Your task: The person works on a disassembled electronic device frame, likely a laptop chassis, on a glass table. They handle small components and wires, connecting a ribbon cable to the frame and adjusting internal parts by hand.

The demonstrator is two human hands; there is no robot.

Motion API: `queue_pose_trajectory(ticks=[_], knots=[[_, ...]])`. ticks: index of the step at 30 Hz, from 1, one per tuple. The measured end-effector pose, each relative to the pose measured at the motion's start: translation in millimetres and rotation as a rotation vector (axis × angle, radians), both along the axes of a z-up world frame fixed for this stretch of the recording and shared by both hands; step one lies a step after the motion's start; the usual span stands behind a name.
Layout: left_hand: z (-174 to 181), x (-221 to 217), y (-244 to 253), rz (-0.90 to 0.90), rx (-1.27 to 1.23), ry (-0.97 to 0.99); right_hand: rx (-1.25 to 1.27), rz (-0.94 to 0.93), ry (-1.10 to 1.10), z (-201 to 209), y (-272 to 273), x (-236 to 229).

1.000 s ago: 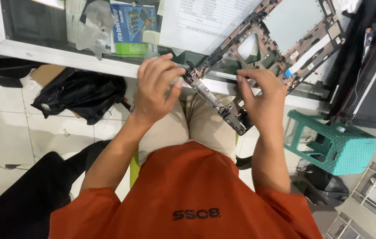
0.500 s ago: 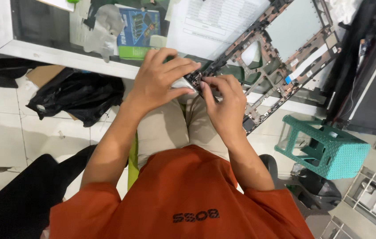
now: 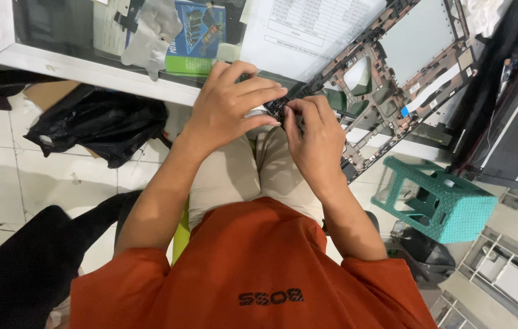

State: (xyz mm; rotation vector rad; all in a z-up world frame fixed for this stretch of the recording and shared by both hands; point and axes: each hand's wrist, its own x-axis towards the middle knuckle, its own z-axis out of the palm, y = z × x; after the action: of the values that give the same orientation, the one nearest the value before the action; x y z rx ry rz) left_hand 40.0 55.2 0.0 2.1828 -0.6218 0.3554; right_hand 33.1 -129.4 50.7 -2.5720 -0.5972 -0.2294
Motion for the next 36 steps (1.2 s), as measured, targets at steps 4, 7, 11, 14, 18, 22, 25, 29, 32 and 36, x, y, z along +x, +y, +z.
queue_pose_trajectory(ticks=[4,7,11,14,18,22,25,29,32,36], knots=[[0,0,0,0.011,-0.003,-0.01,0.004,-0.022,0.015,-9,-7,-2],[-1,0,1,0.011,-0.004,-0.007,0.065,-0.03,0.047,-7,-7,-4],[-3,1,1,-0.006,0.095,-0.056,0.134,-0.019,0.16,0,-2,-6],[-4,1,1,-0.001,0.096,-0.06,0.141,-0.048,0.143,-4,1,-8],[0,2,2,-0.006,0.096,-0.079,0.154,-0.112,0.109,-8,4,-10],[1,2,2,-0.005,0.095,-0.064,0.179,-0.122,0.118,-5,7,-10],[2,2,3,-0.004,0.091,-0.073,0.18,-0.131,0.122,-2,9,-10],[3,2,3,-0.012,0.087,-0.07,0.14,-0.143,0.115,0,9,-10],[3,2,3,-0.012,0.088,-0.066,0.126,-0.143,0.124,2,9,-10],[2,2,3,-0.007,0.093,-0.069,0.116,-0.119,0.147,7,8,-11]])
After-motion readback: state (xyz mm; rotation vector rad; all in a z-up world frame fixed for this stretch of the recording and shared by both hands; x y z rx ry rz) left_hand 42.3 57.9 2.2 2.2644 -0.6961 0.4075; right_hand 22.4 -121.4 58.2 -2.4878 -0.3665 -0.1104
